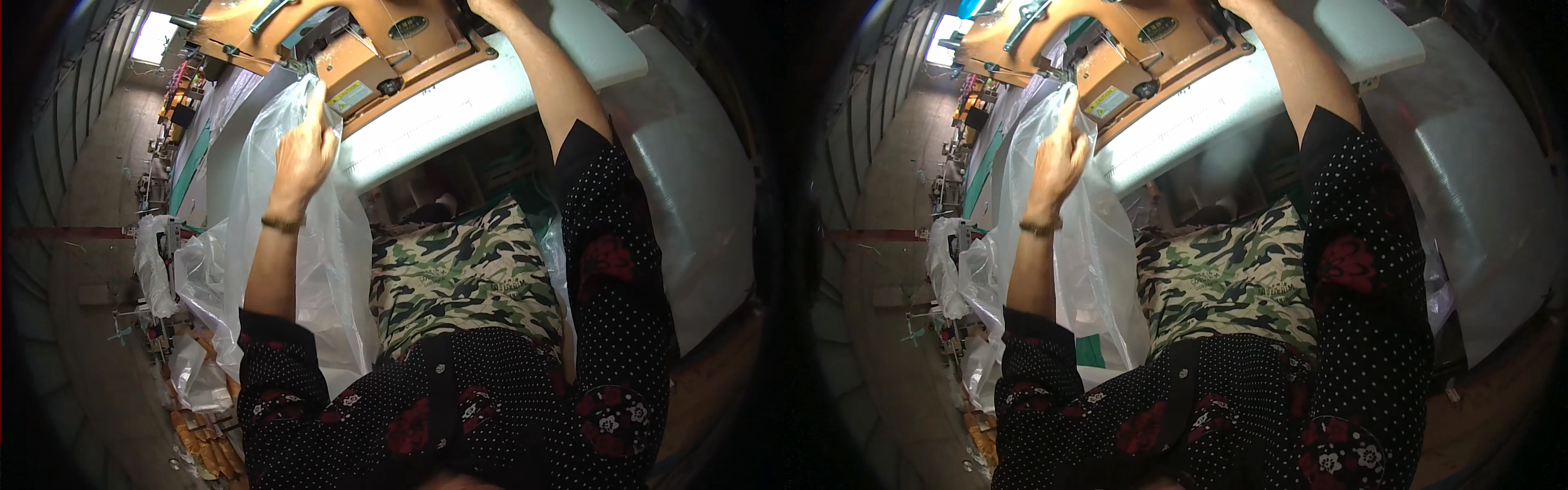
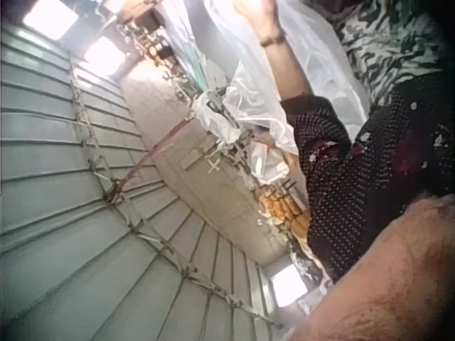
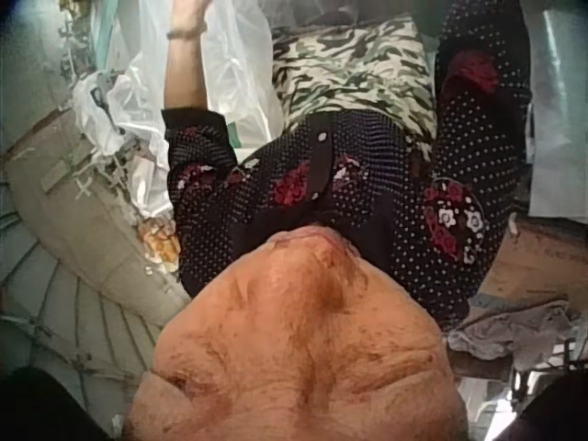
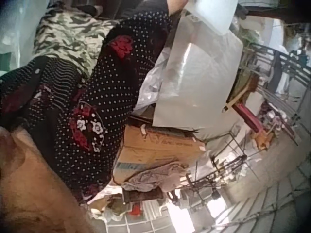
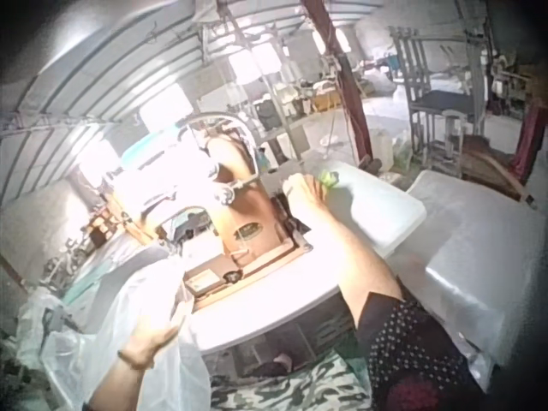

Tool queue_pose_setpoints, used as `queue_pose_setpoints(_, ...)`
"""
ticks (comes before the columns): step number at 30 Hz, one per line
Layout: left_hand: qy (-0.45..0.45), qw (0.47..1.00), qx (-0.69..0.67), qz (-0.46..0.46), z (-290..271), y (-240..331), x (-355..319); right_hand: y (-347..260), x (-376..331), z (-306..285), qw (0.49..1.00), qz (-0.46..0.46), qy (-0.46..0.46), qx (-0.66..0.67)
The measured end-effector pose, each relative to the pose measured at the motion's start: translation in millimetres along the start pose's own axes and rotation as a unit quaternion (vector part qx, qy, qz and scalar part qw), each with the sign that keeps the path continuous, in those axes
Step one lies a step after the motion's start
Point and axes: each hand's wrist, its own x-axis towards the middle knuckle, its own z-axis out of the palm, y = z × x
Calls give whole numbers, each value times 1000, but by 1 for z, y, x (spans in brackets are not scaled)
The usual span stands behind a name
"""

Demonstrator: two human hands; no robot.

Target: Sewing the edges of large plastic sheets using an industrial sewing machine

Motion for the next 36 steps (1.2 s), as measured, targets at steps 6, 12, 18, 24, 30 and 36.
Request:
queue_pose_setpoints(6, 176, 963, 152, 133, -56, -24, -41, -18, -8, -18, 998, 34, -14, -44)
queue_pose_setpoints(12, 160, 976, 137, -60, -53, -61, -69, -75, -67, -35, 978, -103, 179, 37)
queue_pose_setpoints(18, 192, 976, 49, 89, -37, -46, -88, -181, -205, -18, 879, -340, -255, 217)
queue_pose_setpoints(24, 57, 986, 14, 154, -14, -32, -95, -198, -222, -14, 865, -272, -420, 45)
queue_pose_setpoints(30, 107, 989, -27, 103, 1, -32, -98, -138, -238, -34, 891, -97, -438, 66)
queue_pose_setpoints(36, 222, 966, 82, 103, -5, -14, -99, -146, -253, -49, 944, -172, -281, 29)
